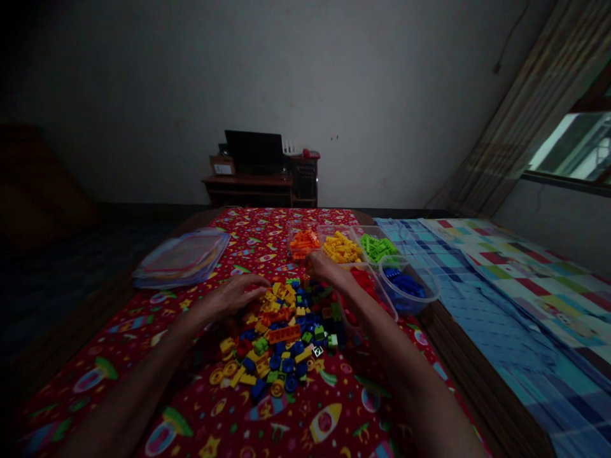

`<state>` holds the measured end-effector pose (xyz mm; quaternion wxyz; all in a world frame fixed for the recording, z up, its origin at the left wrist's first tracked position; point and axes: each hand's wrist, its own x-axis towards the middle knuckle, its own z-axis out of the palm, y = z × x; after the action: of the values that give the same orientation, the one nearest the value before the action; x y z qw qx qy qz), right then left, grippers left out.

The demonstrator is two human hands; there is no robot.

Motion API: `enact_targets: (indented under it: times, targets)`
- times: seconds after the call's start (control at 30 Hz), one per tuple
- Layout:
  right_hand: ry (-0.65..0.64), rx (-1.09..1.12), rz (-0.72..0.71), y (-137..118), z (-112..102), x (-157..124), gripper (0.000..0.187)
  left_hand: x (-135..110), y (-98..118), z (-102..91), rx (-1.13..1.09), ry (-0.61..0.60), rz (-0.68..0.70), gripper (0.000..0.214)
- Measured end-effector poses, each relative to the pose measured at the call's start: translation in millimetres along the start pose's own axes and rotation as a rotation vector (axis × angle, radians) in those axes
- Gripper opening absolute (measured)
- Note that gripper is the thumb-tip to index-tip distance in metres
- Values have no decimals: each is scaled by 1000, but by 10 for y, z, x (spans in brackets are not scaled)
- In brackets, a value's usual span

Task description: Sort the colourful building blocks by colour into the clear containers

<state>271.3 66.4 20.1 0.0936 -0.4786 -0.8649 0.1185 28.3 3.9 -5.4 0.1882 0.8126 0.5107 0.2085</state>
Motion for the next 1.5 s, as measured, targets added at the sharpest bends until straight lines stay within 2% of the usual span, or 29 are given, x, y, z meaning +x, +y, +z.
enact_targets:
  times: [0.1,0.17,0.33,0.47,0.53,0.6,0.7,0.77,0.9,1.03,1.13,1.23,1.3,1.37,1.5]
  targets:
    - [-53,-118,-32,2,95,37,23,6,-93,-11,11,27,-35,32]
    - [-59,-117,-62,-16,147,59,23,11,-147,-14,6,44,-42,32]
    - [-72,64,-227,-163,223,86,32,-9,-196,-86,31,52,-74,31]
    - [-95,147,-344,-388,249,24,22,-37,-242,-143,75,-21,-114,31]
    - [-106,86,-312,-496,235,-32,19,-37,-289,-125,66,-63,-120,32]
    - [-101,7,-220,-570,201,-91,18,-27,-337,-78,34,-92,-119,33]
    - [-67,-91,-69,-591,139,-164,18,-12,-380,-5,-1,-101,-103,34]
    - [-34,-128,-17,-558,105,-203,20,-10,-375,17,-4,-76,-93,34]
    - [7,-104,-21,-499,73,-309,21,-25,-284,-10,-28,-56,-58,30]
    - [-60,20,-181,-536,135,-512,13,-32,-139,-33,-40,-69,9,29]
    - [-78,3,-291,-558,250,-685,16,-24,-36,-4,-1,-109,77,25]
    - [-37,-55,-357,-528,347,-812,18,-35,59,38,69,-159,179,16]
    - [14,-58,-399,-508,368,-866,22,-63,126,60,118,-143,237,11]
    - [14,-67,-423,-514,363,-899,24,-101,194,82,166,-107,273,10]
    - [-88,-129,-382,-588,359,-926,19,-172,294,168,311,-96,285,13]
